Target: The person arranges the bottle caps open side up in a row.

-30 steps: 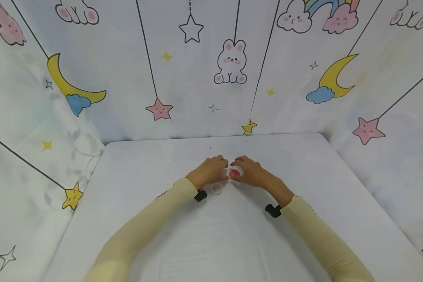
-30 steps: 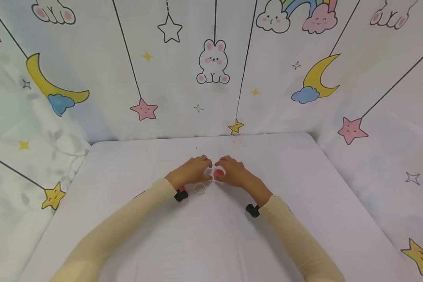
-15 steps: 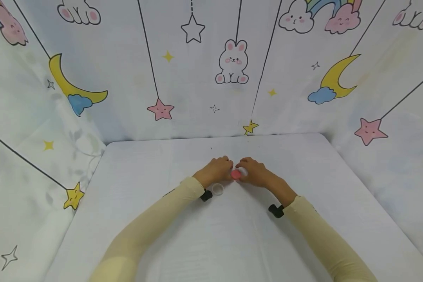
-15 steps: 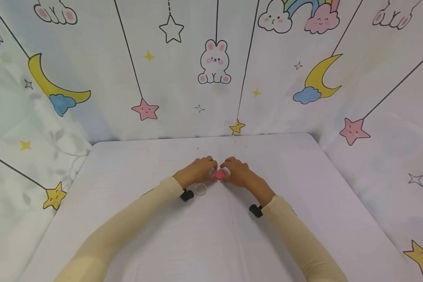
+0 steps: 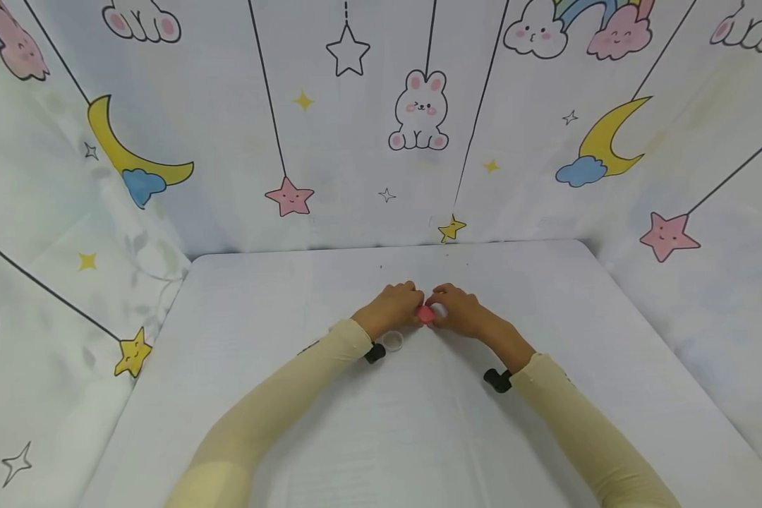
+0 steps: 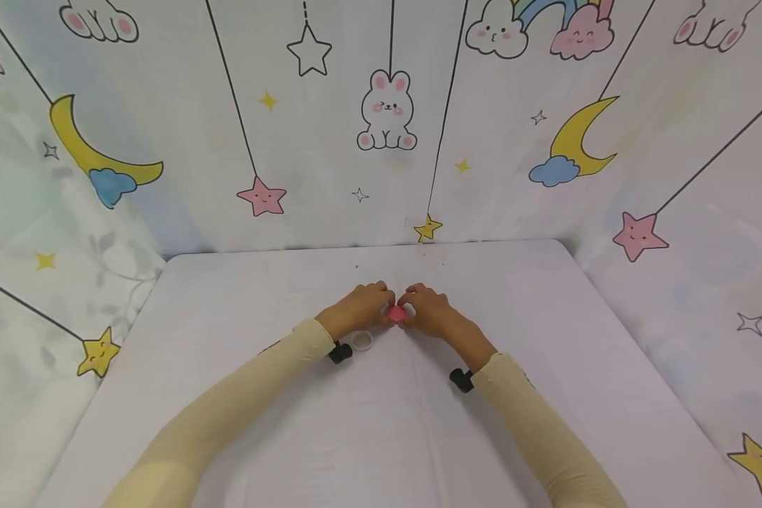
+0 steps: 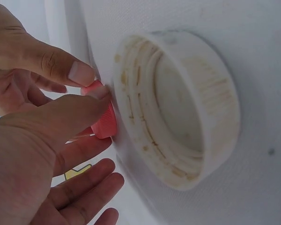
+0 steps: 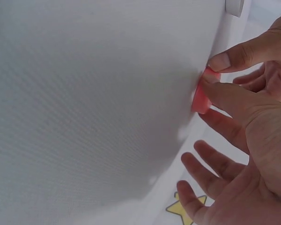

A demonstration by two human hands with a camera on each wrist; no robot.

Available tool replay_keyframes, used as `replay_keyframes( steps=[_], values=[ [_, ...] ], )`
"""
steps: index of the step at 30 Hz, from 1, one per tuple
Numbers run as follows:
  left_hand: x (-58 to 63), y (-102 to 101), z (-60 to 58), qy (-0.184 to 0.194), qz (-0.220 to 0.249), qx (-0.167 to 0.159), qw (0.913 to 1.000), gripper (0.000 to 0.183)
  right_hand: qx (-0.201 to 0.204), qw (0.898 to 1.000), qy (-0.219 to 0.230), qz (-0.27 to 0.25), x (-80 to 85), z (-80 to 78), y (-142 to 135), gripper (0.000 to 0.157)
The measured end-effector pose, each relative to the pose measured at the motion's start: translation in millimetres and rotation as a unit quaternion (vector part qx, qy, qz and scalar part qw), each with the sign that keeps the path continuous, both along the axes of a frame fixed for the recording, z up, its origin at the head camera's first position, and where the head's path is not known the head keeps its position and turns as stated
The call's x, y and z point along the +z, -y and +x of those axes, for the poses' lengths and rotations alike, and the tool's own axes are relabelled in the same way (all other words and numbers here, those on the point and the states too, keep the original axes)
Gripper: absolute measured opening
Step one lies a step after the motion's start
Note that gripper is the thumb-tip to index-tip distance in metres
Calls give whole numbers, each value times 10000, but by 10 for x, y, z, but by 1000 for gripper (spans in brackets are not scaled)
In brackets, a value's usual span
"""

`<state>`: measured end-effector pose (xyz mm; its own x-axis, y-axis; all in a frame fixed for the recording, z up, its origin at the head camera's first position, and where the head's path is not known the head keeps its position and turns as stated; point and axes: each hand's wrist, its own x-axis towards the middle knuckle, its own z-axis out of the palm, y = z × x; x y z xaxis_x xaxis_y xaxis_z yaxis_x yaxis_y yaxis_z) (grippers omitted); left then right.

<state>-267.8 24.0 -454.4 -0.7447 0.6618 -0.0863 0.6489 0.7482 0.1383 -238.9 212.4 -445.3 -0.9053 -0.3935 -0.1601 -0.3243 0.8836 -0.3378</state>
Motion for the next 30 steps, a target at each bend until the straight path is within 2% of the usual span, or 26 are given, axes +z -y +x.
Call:
replay_keyframes(
  steps=[9,30],
  values=[
    [12,-11,24,-84,-84,15,9999,34,47,10000,-17,31,-23,-9,-2,38],
    [-5,27,26,12,103,54,9999,32,75,9999,-70,104,-42,-8,-2,36]
  ],
)
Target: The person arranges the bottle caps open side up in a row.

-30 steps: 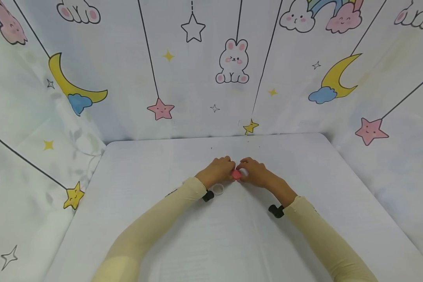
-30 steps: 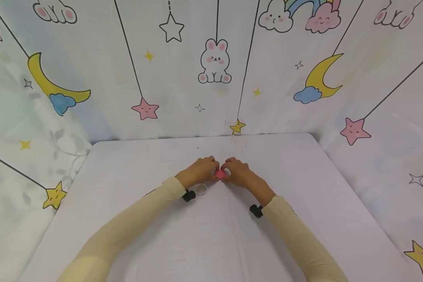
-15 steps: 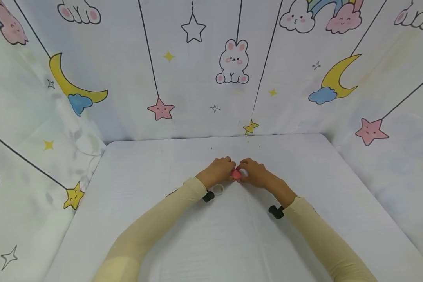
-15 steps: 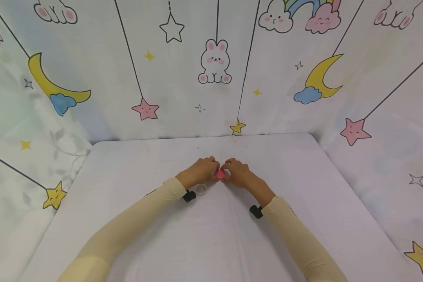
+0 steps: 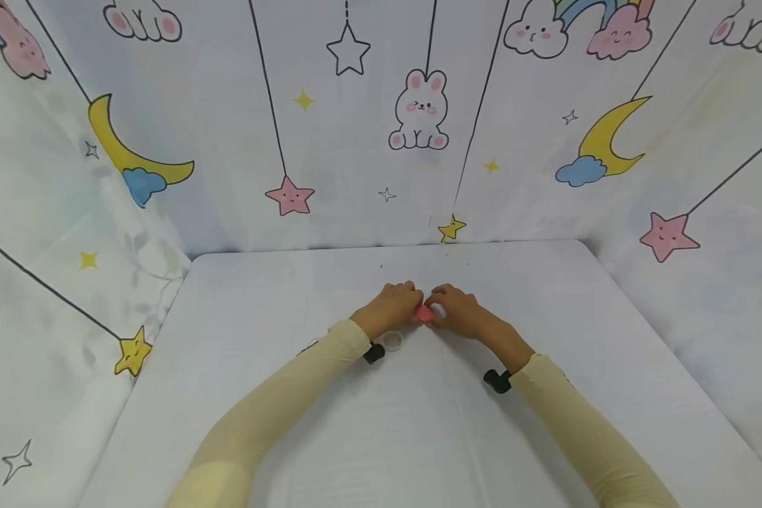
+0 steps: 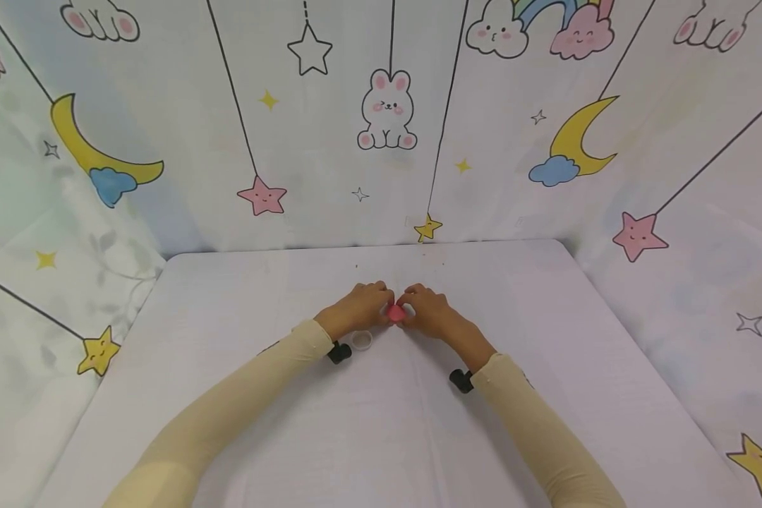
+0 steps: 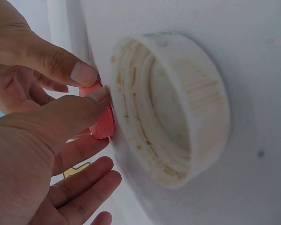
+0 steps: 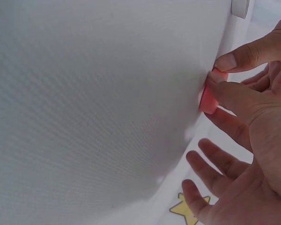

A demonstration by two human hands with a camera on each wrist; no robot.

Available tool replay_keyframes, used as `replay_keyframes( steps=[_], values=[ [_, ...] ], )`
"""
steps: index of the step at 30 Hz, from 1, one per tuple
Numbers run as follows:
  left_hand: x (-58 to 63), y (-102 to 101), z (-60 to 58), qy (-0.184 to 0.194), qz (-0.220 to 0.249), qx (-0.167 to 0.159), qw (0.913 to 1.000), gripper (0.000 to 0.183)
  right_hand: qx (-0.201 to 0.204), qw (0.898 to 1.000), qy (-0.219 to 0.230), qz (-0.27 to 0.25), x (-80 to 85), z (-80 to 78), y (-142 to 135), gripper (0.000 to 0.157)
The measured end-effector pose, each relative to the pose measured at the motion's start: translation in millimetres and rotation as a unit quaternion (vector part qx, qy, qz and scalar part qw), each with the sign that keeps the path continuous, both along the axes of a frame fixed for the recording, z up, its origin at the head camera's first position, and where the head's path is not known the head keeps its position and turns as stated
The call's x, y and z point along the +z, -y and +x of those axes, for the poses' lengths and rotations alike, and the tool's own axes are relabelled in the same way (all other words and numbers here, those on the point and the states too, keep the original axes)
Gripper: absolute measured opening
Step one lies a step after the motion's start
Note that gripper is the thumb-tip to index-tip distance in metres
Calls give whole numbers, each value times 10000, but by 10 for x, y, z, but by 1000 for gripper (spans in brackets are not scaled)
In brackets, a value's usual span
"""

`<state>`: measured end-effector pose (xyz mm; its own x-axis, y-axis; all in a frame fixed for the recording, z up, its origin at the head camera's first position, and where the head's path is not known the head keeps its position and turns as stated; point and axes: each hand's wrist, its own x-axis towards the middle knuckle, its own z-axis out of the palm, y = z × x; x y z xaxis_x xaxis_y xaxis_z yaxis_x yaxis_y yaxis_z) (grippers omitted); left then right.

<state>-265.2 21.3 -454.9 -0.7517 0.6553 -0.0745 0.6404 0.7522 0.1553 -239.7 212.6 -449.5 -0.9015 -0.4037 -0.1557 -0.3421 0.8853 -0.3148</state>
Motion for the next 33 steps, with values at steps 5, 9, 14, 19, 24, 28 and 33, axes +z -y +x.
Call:
replay_keyframes(
  steps=[5,9,14,19,24,28,33],
  values=[
    [32,15,12,45,20,28,10000,34,4,10000,22,-60,8,-1,-3,38],
    [77,22,31,109,6,81,9999,38,68,9999,-40,-119,49,9,-6,37],
    [130,42,45,137,112,127,9998,41,83,9996,-151,-220,116,22,-17,35],
    [162,72,53,161,284,168,9993,39,5,9992,-173,-360,177,40,-17,33],
    [169,97,81,193,430,196,9987,39,-187,9985,-175,-494,190,60,-20,33],
    [153,100,102,96,575,187,9981,41,-331,9973,-219,-621,188,74,-17,36],
    [106,88,98,-141,732,156,9971,43,-377,9955,-273,-821,203,97,-5,37]
  ],
)
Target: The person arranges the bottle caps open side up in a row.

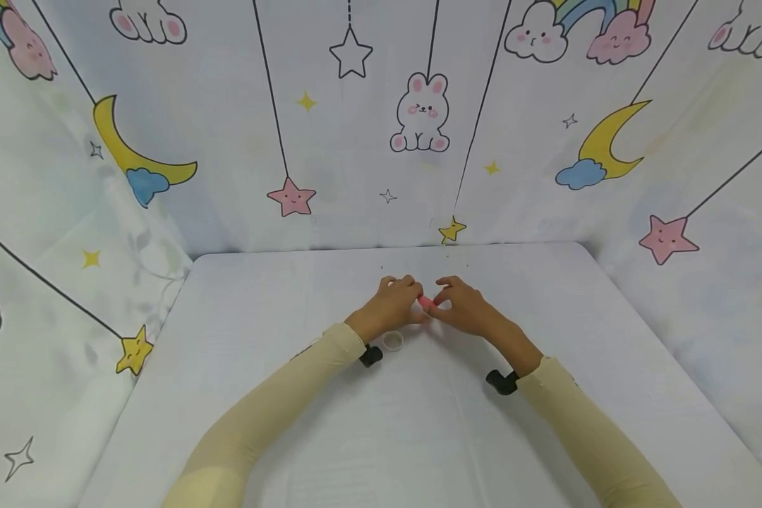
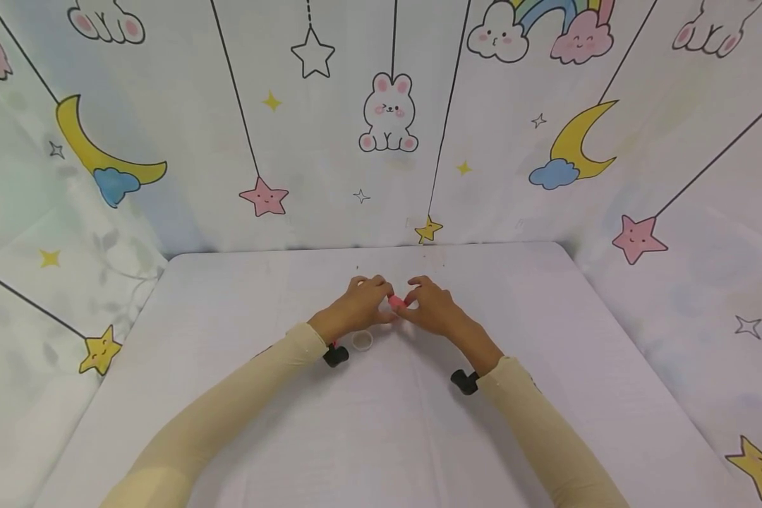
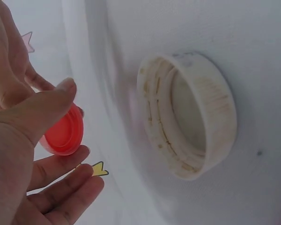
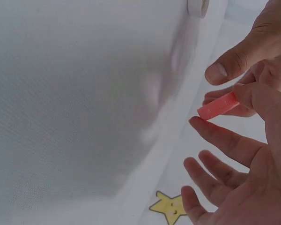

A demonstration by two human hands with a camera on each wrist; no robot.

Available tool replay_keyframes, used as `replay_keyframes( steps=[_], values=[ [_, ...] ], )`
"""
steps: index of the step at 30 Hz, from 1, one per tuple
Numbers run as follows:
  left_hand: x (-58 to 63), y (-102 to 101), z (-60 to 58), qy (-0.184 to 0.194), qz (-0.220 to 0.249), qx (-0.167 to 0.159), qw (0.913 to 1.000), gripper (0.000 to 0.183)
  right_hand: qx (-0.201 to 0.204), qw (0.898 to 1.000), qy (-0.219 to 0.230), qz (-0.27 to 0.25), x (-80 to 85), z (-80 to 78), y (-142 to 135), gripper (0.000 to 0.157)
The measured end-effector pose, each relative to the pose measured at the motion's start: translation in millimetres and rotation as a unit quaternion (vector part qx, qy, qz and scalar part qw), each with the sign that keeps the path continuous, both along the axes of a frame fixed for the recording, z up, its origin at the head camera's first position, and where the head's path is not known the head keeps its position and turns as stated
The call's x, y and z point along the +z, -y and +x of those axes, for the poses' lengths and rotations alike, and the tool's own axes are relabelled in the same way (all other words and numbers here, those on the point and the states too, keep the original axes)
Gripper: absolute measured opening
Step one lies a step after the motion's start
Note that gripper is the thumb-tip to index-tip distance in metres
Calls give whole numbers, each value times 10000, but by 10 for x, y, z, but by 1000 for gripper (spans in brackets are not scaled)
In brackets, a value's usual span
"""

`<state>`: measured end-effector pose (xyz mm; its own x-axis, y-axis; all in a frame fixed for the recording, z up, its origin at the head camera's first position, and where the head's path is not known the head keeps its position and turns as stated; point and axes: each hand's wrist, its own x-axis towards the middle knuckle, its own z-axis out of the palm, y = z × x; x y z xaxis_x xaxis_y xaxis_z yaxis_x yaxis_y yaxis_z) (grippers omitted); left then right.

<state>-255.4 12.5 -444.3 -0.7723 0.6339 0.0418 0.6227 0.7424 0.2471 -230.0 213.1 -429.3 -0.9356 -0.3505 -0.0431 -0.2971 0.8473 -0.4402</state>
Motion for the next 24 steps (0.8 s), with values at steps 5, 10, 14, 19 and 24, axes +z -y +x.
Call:
replay_keyframes(
  steps=[5,10,14,19,24],
  values=[
    [-12,-17,29,-100,110,7,9999,45,-43,9999,100,-126,21,31,11,34],
    [-7,-36,64,-117,51,29,9999,40,-85,9991,306,-276,15,51,13,34],
    [-21,-40,88,-129,-56,5,9999,35,-11,9993,333,-144,-19,72,15,35],
    [-28,-30,121,-163,-72,-47,9998,31,24,9998,200,21,-8,119,22,33],
    [-22,-29,153,-155,-1,-78,9998,32,148,9998,65,148,21,154,20,32]
  ],
)
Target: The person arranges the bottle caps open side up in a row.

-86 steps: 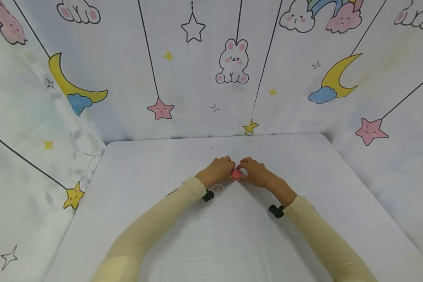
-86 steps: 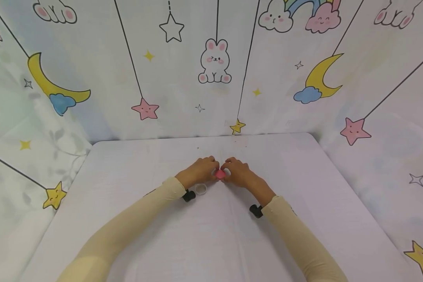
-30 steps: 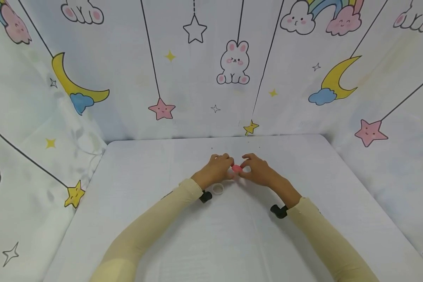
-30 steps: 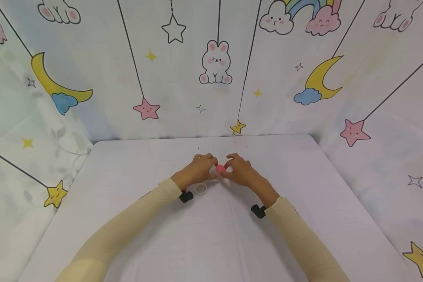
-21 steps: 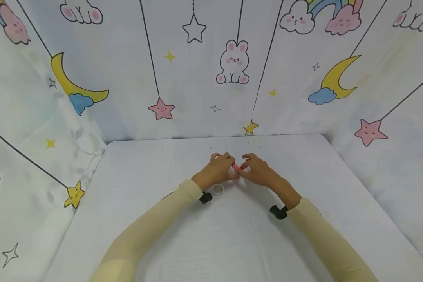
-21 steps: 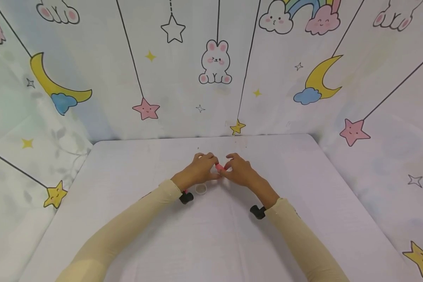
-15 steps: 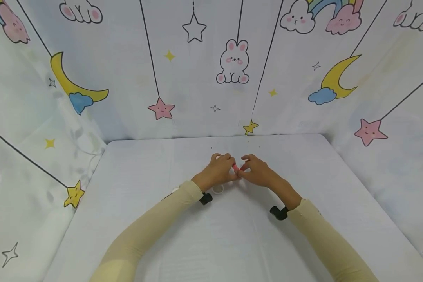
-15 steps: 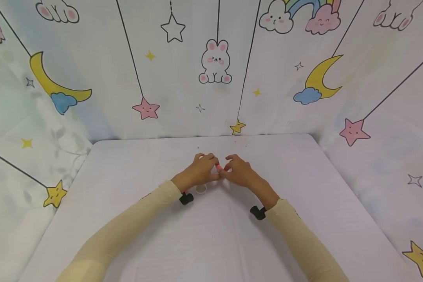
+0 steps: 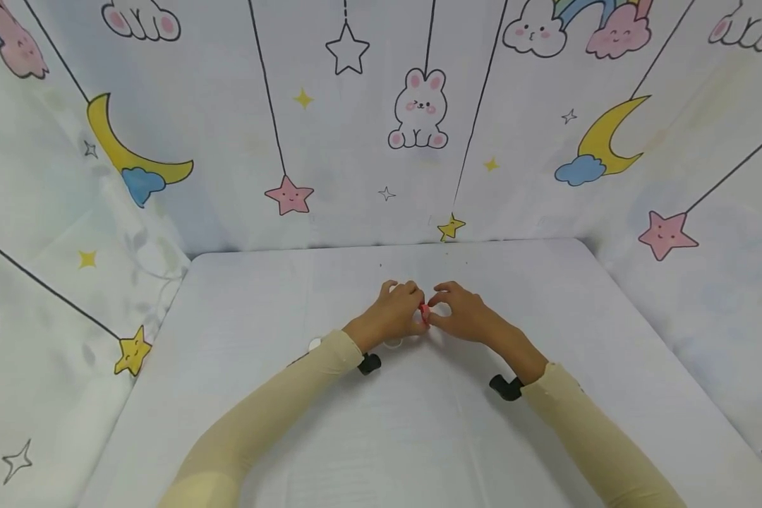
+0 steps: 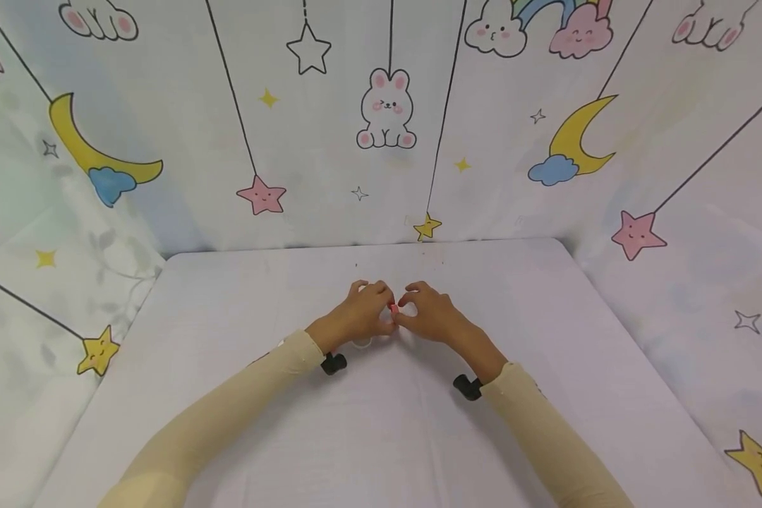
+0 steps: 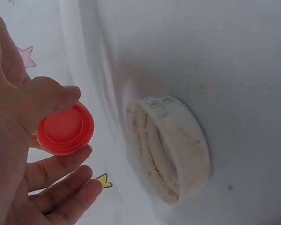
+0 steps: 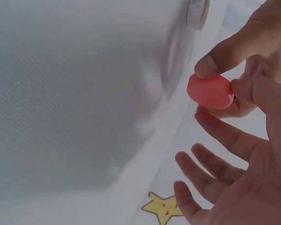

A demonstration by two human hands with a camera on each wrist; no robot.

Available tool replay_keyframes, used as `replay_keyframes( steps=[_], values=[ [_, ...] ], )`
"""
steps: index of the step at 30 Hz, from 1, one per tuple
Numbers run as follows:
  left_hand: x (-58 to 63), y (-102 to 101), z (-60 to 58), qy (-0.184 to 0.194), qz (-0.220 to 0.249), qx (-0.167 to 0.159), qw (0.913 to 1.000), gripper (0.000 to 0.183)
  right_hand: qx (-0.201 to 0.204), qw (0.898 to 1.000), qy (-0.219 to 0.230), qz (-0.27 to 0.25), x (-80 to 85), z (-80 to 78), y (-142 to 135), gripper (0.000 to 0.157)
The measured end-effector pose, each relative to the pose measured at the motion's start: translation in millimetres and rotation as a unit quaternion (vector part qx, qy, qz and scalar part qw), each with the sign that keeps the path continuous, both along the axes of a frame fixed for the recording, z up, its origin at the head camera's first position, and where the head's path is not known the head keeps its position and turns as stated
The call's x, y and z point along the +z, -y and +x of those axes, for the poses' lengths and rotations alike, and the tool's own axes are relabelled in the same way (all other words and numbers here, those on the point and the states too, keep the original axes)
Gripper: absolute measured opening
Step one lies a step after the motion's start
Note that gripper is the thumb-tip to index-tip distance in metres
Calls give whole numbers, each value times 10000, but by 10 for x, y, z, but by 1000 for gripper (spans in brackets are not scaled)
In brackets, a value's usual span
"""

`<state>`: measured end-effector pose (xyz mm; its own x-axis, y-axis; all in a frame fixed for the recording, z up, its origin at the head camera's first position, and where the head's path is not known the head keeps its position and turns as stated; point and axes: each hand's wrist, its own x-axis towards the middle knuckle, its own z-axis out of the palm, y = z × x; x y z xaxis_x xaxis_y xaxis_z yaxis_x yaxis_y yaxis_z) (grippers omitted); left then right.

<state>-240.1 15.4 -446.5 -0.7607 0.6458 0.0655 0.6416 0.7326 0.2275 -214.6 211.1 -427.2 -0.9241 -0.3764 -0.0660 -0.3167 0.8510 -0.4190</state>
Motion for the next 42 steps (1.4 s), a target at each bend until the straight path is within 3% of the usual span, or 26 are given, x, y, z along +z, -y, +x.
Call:
replay_keyframes(
  steps=[22,42],
  values=[
    [-13,68,148,159,-50,-79,9998,45,596,9980,193,89,57,110,-93,29],
    [-86,48,208,-19,-176,-324,9993,40,682,9959,199,555,-86,133,-108,28]
  ],
)
